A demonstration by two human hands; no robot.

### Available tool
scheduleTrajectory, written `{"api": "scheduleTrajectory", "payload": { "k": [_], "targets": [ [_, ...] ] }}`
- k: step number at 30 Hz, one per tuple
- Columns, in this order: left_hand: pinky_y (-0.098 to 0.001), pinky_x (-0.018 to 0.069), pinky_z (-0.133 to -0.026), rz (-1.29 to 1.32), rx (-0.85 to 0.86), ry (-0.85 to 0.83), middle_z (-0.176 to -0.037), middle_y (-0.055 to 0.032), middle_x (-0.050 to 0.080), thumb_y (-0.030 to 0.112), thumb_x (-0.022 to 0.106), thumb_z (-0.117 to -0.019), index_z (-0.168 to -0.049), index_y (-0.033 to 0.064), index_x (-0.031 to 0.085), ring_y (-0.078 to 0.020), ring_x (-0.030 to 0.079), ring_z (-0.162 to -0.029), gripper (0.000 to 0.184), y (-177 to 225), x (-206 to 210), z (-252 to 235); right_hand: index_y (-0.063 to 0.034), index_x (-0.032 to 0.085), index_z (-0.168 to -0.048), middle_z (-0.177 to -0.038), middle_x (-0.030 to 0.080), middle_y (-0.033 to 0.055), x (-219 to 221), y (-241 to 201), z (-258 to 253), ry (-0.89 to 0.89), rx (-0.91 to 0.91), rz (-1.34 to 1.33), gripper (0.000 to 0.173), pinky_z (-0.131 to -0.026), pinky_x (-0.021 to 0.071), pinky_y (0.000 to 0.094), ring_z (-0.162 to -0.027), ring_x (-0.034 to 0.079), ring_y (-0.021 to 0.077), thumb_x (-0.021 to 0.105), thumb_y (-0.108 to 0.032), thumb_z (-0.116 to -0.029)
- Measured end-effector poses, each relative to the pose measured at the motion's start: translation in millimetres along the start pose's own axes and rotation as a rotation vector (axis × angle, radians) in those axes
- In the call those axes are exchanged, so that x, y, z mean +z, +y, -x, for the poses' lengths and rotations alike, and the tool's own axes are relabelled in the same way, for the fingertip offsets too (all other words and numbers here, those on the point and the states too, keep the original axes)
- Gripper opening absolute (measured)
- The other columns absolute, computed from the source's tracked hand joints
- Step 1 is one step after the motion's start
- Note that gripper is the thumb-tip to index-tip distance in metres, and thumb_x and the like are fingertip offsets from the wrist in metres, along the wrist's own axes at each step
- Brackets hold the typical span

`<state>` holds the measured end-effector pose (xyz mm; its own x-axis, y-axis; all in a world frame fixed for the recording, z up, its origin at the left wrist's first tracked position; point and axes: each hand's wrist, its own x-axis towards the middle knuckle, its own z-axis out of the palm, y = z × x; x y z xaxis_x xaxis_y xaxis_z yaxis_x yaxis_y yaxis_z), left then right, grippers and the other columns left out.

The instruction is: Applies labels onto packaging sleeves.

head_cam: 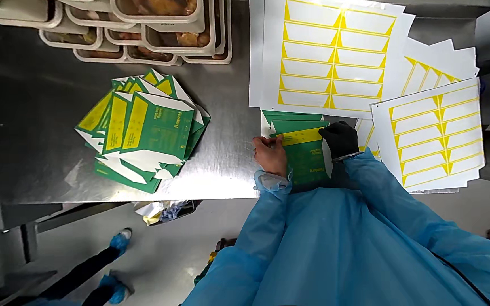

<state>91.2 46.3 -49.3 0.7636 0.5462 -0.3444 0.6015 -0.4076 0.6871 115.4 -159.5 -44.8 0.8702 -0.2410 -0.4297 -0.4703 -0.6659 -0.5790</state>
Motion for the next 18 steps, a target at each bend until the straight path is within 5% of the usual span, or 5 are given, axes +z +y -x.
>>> {"api": "scheduleTrajectory", "payload": {
  "k": [8, 11, 14, 16, 18],
  "targets": [
    [-0.0495, 0.0561, -0.084, -0.032, 0.005, 0.031, -0.098, -0.0069, 0.076, 0.026, 0.083, -0.088, -0.117, 0.0059, 0.052, -0.0282, 0.072, -0.093, 0.047, 1.2, 5.1, 3.9, -0.0091, 0.077, -0.088, -0.098, 0.072, 0.0099, 8.9, 1.8, 0.6, 0.077, -0.101, 0.051, 0.023, -0.079, 0.0564, 0.0525, -0.089, 0.069, 0.0271, 0.075, -0.032, -0.0901],
    [-0.0538, 0.0539, -0.09, -0.055, -0.04, 0.099, -0.107, -0.0168, 0.07, 0.034, 0.094, -0.0741, -0.122, 0.0027, 0.051, -0.0368, 0.067, -0.103, 0.071, 4.4, -2.8, 2.1, -0.0074, 0.076, -0.087, -0.098, 0.072, 0.0117, 4.6, -1.5, -0.3, 0.078, -0.067, 0.075, 0.028, -0.081, 0.0559, 0.054, -0.092, 0.069, 0.0297, 0.078, -0.035, -0.0869],
    [-0.0593, 0.0471, -0.098, -0.121, 0.009, 0.155, -0.129, -0.0305, 0.051, 0.044, 0.1, -0.0575, -0.13, 0.0021, 0.052, -0.0494, 0.051, -0.12, 0.097, 3.6, -13.8, -6.0, -0.0007, 0.067, -0.091, -0.107, 0.064, 0.0203, -5.9, -3.2, -5.0, 0.103, 0.032, 0.102, 0.054, -0.077, 0.0546, 0.0585, -0.095, 0.065, 0.0373, 0.089, -0.047, -0.0733],
    [-0.0589, 0.0459, -0.102, -0.159, 0.321, 0.145, -0.135, -0.0312, 0.05, 0.034, 0.091, -0.0744, -0.137, 0.0025, 0.055, -0.0498, 0.049, -0.125, 0.079, -1.5, -12.2, 6.6, 0.0011, 0.065, -0.096, -0.114, 0.061, 0.0222, -8.7, 0.5, -1.8, 0.124, -0.037, 0.182, 0.063, -0.077, 0.0564, 0.0572, -0.099, 0.064, 0.0382, 0.088, -0.052, -0.0726],
    [-0.0574, 0.0398, -0.114, -0.279, 0.723, 0.011, -0.152, -0.0258, 0.044, 0.029, 0.071, -0.0959, -0.148, 0.004, 0.05, -0.0435, 0.043, -0.141, 0.061, -11.8, -1.5, 21.2, 0.0021, 0.067, -0.109, -0.12, 0.063, 0.0249, -5.5, 8.1, 9.0, 0.157, -0.359, 0.28, 0.05, -0.09, 0.0561, 0.0543, -0.11, 0.064, 0.0395, 0.077, -0.043, -0.0888]
  ]
}}
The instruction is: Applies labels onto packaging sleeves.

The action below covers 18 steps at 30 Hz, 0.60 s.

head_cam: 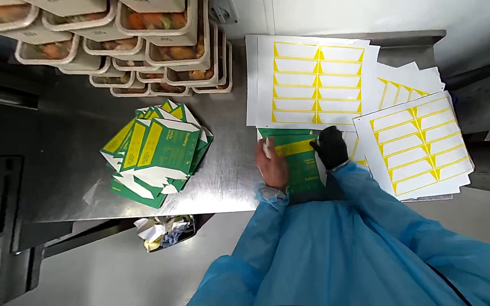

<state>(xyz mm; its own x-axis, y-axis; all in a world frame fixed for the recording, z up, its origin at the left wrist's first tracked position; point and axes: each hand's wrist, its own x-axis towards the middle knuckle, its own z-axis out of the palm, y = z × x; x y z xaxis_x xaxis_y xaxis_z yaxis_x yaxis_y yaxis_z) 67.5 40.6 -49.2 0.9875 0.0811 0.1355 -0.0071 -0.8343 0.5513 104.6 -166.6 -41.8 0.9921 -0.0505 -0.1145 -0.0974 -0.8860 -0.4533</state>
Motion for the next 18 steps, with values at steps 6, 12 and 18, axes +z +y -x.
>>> {"api": "scheduleTrajectory", "payload": {
  "k": [6, 12, 18],
  "targets": [
    [-0.0569, 0.0144, -0.127, -0.317, 0.259, -0.235, -0.172, -0.0054, 0.015, 0.073, 0.033, -0.0982, -0.165, 0.0104, 0.021, -0.0238, 0.012, -0.159, 0.092, -26.3, 38.8, 35.6, -0.0129, 0.031, -0.163, -0.171, 0.025, 0.0042, 39.4, 21.1, 37.2, -0.146, -0.469, 0.156, 0.067, -0.129, 0.0155, 0.0518, -0.159, 0.017, 0.0204, 0.032, -0.052, -0.1086],
    [-0.0631, 0.0116, -0.125, -0.394, 0.067, -0.167, -0.17, -0.0228, 0.013, 0.101, 0.038, -0.0695, -0.161, -0.006, 0.018, -0.0403, 0.01, -0.157, 0.142, -14.7, 6.7, 33.9, -0.0002, 0.04, -0.156, -0.162, 0.041, 0.0184, 3.6, 56.0, 47.9, -0.019, -0.405, 0.26, 0.08, -0.127, 0.0191, 0.0551, -0.154, 0.032, 0.0307, 0.039, -0.06, -0.1037],
    [-0.0589, 0.016, -0.125, -0.338, 0.441, -0.805, -0.172, -0.0197, 0.003, 0.061, 0.09, -0.0619, -0.161, -0.002, 0.023, -0.0383, 0.003, -0.158, 0.135, 6.4, -12.5, 36.1, -0.0086, 0.062, -0.142, -0.15, 0.056, 0.0129, -66.8, 132.1, 112.2, 0.15, -0.269, 0.022, 0.058, -0.122, 0.0342, 0.0544, -0.144, 0.047, 0.0309, 0.053, -0.05, -0.1018]
  ]
}}
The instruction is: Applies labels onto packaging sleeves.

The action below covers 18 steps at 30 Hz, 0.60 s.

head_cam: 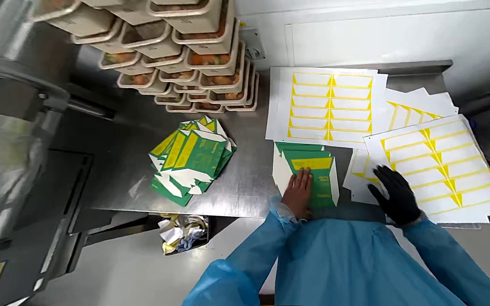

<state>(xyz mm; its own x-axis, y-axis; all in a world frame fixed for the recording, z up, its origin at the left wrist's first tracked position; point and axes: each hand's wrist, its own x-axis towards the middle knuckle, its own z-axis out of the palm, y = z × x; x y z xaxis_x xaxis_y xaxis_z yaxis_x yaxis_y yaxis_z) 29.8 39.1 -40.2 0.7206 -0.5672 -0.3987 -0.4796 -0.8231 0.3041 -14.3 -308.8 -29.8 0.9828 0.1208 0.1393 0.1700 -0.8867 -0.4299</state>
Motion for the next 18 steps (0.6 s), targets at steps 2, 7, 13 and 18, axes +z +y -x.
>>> {"api": "scheduleTrajectory", "payload": {
  "k": [2, 7, 13, 18],
  "targets": [
    [-0.0599, 0.0233, -0.123, -0.017, -0.01, -0.189, -0.171, -0.0219, 0.008, 0.04, 0.085, -0.0803, -0.159, -0.0032, 0.028, -0.0399, 0.007, -0.158, 0.106, 3.2, -19.8, -4.9, -0.0105, 0.06, -0.144, -0.151, 0.056, 0.0114, -17.3, 39.8, 31.1, -0.044, 0.024, 0.053, 0.074, -0.121, 0.0342, 0.056, -0.145, 0.046, 0.0318, 0.057, -0.065, -0.0937],
    [-0.0492, 0.0451, -0.113, -0.002, 0.193, 0.168, -0.147, -0.0167, 0.057, 0.008, 0.057, -0.099, -0.141, -0.0001, 0.059, -0.032, 0.053, -0.139, 0.043, -3.1, -42.9, 39.6, -0.0237, 0.032, -0.163, -0.17, 0.027, 0.0112, -61.9, 88.1, 101.8, -0.523, 0.033, 0.245, 0.137, -0.12, 0.0219, 0.0716, -0.156, 0.023, 0.0381, 0.093, -0.069, -0.0485],
    [-0.048, 0.0498, -0.11, -0.077, -0.166, 1.033, -0.137, -0.0243, 0.063, 0.0, 0.043, -0.1026, -0.137, -0.0051, 0.061, -0.037, 0.061, -0.129, 0.039, -110.8, -54.4, 131.6, -0.0207, 0.061, -0.142, -0.148, 0.059, 0.0062, -49.8, 122.7, 138.9, -0.312, -0.161, 0.309, 0.044, -0.106, 0.05, 0.0543, -0.138, 0.055, 0.0302, 0.062, -0.019, -0.0982],
    [-0.0579, 0.035, -0.118, -0.25, -0.507, 0.911, -0.142, -0.023, 0.06, -0.001, 0.043, -0.1026, -0.139, -0.0004, 0.06, -0.0457, 0.05, -0.138, 0.04, -226.1, -24.9, 161.8, -0.0141, 0.075, -0.121, -0.118, 0.076, 0.0045, -87.8, 96.9, 122.4, 0.071, -0.083, 0.22, 0.028, -0.092, 0.0601, 0.0437, -0.106, 0.073, 0.0224, 0.054, -0.017, -0.1024]
  ]
}}
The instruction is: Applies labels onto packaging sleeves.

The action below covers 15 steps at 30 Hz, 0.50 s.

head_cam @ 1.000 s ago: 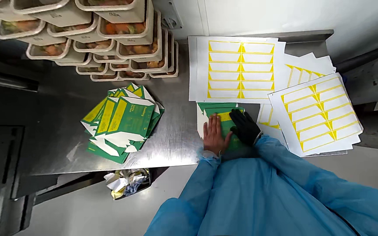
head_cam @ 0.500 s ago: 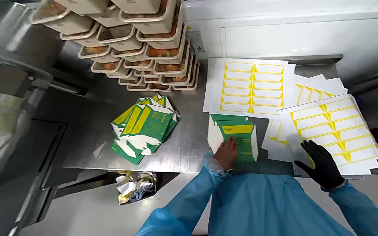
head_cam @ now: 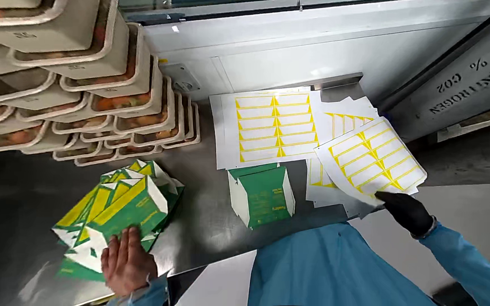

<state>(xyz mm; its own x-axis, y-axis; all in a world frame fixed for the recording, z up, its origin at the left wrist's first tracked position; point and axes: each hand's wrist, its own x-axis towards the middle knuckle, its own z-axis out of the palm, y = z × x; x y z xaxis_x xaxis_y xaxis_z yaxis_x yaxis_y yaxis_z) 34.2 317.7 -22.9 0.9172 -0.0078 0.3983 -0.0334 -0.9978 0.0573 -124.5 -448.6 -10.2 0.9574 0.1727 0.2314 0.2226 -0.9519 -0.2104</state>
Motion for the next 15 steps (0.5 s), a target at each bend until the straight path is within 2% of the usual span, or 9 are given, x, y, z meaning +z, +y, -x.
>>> {"api": "scheduleTrajectory", "payload": {
  "k": [2, 4, 6, 7, 8, 10, 12, 13, 15],
  "targets": [
    [-0.0682, 0.0251, -0.118, 0.007, 0.001, -0.22, -0.15, -0.0213, 0.053, 0.016, 0.045, -0.1055, -0.144, 0.0049, 0.057, -0.0489, 0.041, -0.144, 0.042, -29.8, 19.5, 2.6, -0.0088, 0.076, -0.118, -0.11, 0.077, 0.0107, -21.7, -25.4, -32.1, 0.241, 0.154, -0.016, 0.028, -0.084, 0.0622, 0.0464, -0.095, 0.076, 0.0265, 0.055, -0.019, -0.1022],
    [-0.0745, 0.0171, -0.117, 0.117, 0.018, -0.347, -0.156, -0.0215, 0.046, 0.049, 0.049, -0.1029, -0.149, 0.0082, 0.053, -0.0518, 0.031, -0.148, 0.062, -22.4, 20.4, -6.1, -0.0058, 0.075, -0.12, -0.112, 0.077, 0.0149, -44.5, -59.3, -73.7, 0.421, 0.197, 0.051, 0.028, -0.082, 0.0614, 0.0477, -0.094, 0.076, 0.0297, 0.057, -0.017, -0.1022],
    [-0.0604, 0.0401, -0.113, 0.472, -0.039, -0.281, -0.14, -0.0229, 0.061, 0.044, 0.056, -0.102, -0.14, -0.0018, 0.058, -0.0416, 0.053, -0.135, 0.06, 40.4, -2.9, -28.4, -0.0052, 0.073, -0.122, -0.12, 0.074, 0.0151, -58.9, -101.8, -111.3, 0.479, 0.129, 0.104, 0.028, -0.089, 0.0597, 0.0469, -0.104, 0.073, 0.029, 0.057, -0.014, -0.1001],
    [-0.0483, 0.0515, -0.106, 0.764, -0.127, -0.284, -0.131, -0.0188, 0.067, 0.039, 0.049, -0.1062, -0.139, -0.0037, 0.057, -0.0302, 0.064, -0.124, 0.055, 84.5, -16.3, -39.2, -0.0063, 0.072, -0.123, -0.122, 0.073, 0.0143, -59.6, -125.7, -127.8, 0.472, 0.078, 0.124, 0.028, -0.091, 0.0586, 0.046, -0.108, 0.071, 0.0278, 0.058, -0.014, -0.0998],
    [-0.0426, 0.0574, -0.098, 1.122, -0.237, -0.374, -0.128, -0.0159, 0.069, 0.048, 0.035, -0.1092, -0.141, -0.0033, 0.054, -0.0254, 0.069, -0.116, 0.063, 127.6, -27.3, -49.1, -0.0079, 0.072, -0.123, -0.123, 0.073, 0.0126, -54.3, -150.0, -143.9, 0.46, 0.015, 0.143, 0.027, -0.092, 0.0571, 0.0448, -0.11, 0.07, 0.0262, 0.059, -0.014, -0.0994],
    [-0.0527, 0.0568, -0.098, 1.679, -0.409, -0.738, -0.139, -0.0141, 0.063, 0.085, 0.031, -0.0917, -0.149, 0.0082, 0.049, -0.0326, 0.065, -0.124, 0.098, 194.3, -40.8, -71.9, -0.0136, 0.071, -0.124, -0.129, 0.072, 0.0063, -25.2, -190.7, -170.0, 0.412, -0.17, 0.137, 0.026, -0.101, 0.052, 0.0421, -0.121, 0.066, 0.0213, 0.059, -0.016, -0.1013],
    [-0.0512, 0.0577, -0.095, 1.739, -0.417, -0.924, -0.141, -0.0092, 0.062, 0.073, 0.036, -0.0985, -0.152, 0.0135, 0.046, -0.0285, 0.065, -0.121, 0.081, 238.8, -36.6, -97.8, -0.0181, 0.069, -0.13, -0.137, 0.068, 0.0025, 11.6, -218.1, -191.1, 0.263, -0.35, 0.045, 0.031, -0.11, 0.0469, 0.0426, -0.133, 0.059, 0.0196, 0.06, -0.014, -0.1001],
    [-0.0445, 0.0606, -0.087, 1.624, -0.44, -0.892, -0.128, -0.0072, 0.068, 0.054, 0.042, -0.1055, -0.146, 0.0122, 0.051, -0.0218, 0.07, -0.108, 0.059, 256.2, -28.9, -110.2, -0.0197, 0.067, -0.134, -0.142, 0.065, 0.0017, 27.5, -227.8, -201.3, 0.156, -0.418, 0.005, 0.037, -0.112, 0.0448, 0.0437, -0.137, 0.055, 0.0201, 0.062, -0.013, -0.0987],
    [-0.0401, 0.0625, -0.082, 1.326, -0.405, -0.729, -0.109, -0.0083, 0.072, 0.026, 0.067, -0.1002, -0.13, 0.0048, 0.06, -0.0154, 0.072, -0.093, 0.037, 273.4, -0.9, -128.6, -0.021, 0.061, -0.143, -0.147, 0.061, 0.001, 52.2, -239.2, -215.9, -0.022, -0.472, -0.069, 0.041, -0.115, 0.0416, 0.0458, -0.141, 0.052, 0.0216, 0.059, -0.019, -0.1022]
  ]
}}
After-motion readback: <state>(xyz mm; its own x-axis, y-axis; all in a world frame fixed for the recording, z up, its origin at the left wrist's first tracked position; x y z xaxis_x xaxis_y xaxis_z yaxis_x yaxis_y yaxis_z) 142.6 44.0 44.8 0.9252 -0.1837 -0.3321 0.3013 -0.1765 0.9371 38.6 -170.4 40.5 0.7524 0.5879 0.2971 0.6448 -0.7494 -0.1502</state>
